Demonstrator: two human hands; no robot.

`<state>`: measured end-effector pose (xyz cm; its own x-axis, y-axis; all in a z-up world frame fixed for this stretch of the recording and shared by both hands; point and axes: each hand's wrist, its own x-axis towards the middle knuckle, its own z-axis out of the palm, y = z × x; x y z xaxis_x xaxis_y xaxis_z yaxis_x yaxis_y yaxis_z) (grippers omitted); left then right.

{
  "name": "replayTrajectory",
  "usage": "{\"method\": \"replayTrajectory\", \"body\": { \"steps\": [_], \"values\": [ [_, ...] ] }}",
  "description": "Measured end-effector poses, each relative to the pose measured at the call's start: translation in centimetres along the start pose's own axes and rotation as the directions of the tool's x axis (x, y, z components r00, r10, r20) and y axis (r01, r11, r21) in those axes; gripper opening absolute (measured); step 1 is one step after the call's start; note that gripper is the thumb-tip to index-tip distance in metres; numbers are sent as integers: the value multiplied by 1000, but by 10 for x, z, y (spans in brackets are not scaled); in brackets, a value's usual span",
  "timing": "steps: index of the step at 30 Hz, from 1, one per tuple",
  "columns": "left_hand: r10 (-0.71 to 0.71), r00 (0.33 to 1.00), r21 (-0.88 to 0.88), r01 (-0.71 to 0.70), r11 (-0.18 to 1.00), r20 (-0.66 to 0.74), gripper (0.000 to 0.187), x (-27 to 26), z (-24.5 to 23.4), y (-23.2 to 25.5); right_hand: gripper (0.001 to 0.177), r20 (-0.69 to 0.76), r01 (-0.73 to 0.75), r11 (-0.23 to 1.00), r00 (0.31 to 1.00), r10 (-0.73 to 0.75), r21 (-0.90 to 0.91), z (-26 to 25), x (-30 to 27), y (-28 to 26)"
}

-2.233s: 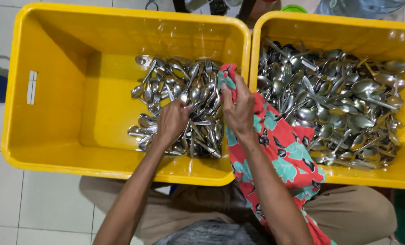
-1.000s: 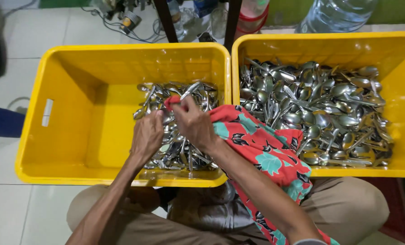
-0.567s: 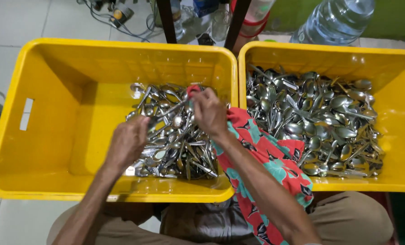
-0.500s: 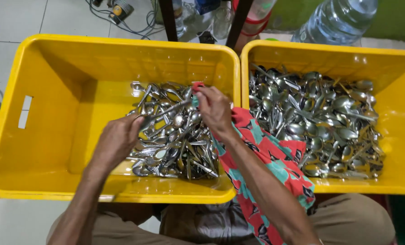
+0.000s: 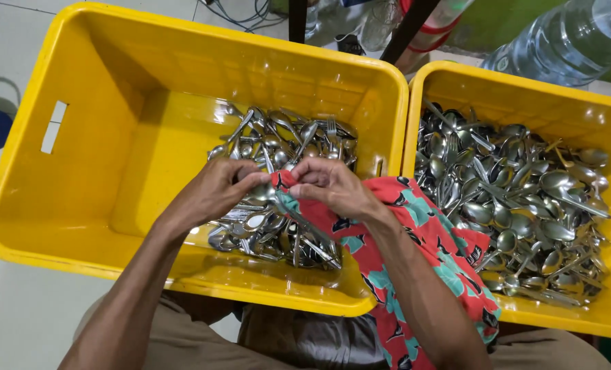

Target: Wiping individual spoons and forks with a cloth and sorting them into bins.

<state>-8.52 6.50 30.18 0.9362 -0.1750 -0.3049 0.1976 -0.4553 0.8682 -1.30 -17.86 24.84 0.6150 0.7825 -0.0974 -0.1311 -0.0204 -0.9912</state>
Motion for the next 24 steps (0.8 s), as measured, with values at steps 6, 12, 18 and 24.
{"method": "replayTrajectory", "body": {
  "steps": [6, 12, 18, 24],
  "values": [
    [131, 961, 11, -133, 991, -244, 30, 11, 23, 6, 11, -9, 6, 989, 1000, -5, 145, -3, 2, 16],
    [144, 928, 33, -141, 989, -343, 33, 38, 43, -23, 9, -61, -1, 1000, 998, 2, 12, 19, 3, 1],
    [118, 930, -39, -140, 989, -349, 30, 22, 19, 1, 13, -70, 1, 998, 998, -5, -57, 20, -13, -2],
    [129, 936, -48, -153, 987, -326, 31, 30, 30, -9, 11, -20, 69, 997, 997, -70, -25, 23, -4, 9]
  ]
}}
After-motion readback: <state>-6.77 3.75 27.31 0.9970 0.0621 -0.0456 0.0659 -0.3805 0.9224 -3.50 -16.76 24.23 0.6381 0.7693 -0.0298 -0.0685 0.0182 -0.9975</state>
